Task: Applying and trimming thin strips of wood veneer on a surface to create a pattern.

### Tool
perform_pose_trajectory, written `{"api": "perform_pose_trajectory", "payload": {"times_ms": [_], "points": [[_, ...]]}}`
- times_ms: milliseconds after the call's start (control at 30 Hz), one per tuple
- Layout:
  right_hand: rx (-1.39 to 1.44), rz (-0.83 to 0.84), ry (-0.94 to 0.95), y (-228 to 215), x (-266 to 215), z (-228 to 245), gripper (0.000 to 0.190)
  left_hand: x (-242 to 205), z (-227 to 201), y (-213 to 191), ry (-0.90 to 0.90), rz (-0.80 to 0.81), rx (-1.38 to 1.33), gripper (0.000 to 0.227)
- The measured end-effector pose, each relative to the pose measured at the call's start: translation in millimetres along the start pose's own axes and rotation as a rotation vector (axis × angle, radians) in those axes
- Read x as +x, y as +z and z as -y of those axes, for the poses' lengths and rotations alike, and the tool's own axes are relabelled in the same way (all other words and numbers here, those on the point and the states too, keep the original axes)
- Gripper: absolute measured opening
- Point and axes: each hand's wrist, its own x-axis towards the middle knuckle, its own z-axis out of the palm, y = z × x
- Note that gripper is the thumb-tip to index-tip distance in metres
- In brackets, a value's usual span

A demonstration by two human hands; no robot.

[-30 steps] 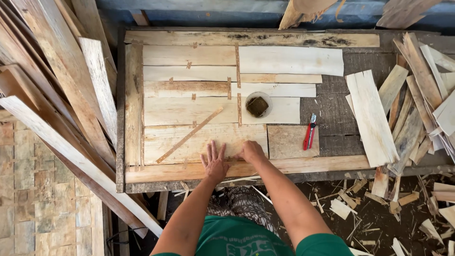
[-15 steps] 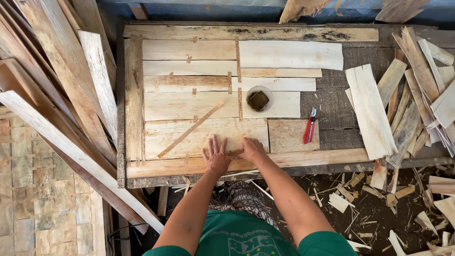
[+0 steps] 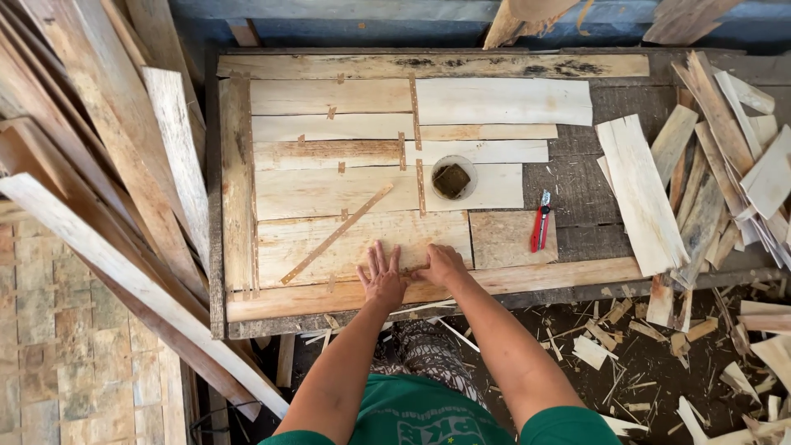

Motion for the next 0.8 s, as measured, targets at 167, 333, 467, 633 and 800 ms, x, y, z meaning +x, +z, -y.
{"api": "perform_pose_trajectory", "payload": {"times_ms": [167, 333, 467, 633, 800], "points": [[0.017, 0.021, -0.008, -5, 5, -4, 0.056, 5, 3, 2, 0.005, -0.015, -0.039, 0.098], [0.034, 0.028, -0.022, -9, 0, -4, 0.053, 7, 5, 5, 0.037, -0.074, -0.051, 0.1], [0.094, -0.044, -0.117, 1, 6, -18, 0.042, 3, 2, 4, 0.015, -0.085, -0.098, 0.101], [0.235, -0.121, -0.222, 20, 18, -42, 0.029, 3, -6, 6, -0.036, -0.119, -0.08, 0.103], [0.617, -0.055, -0.299, 18, 30, -90, 0.02, 11, -20, 5, -0.086, -0.212, -0.081, 0.098]]}}
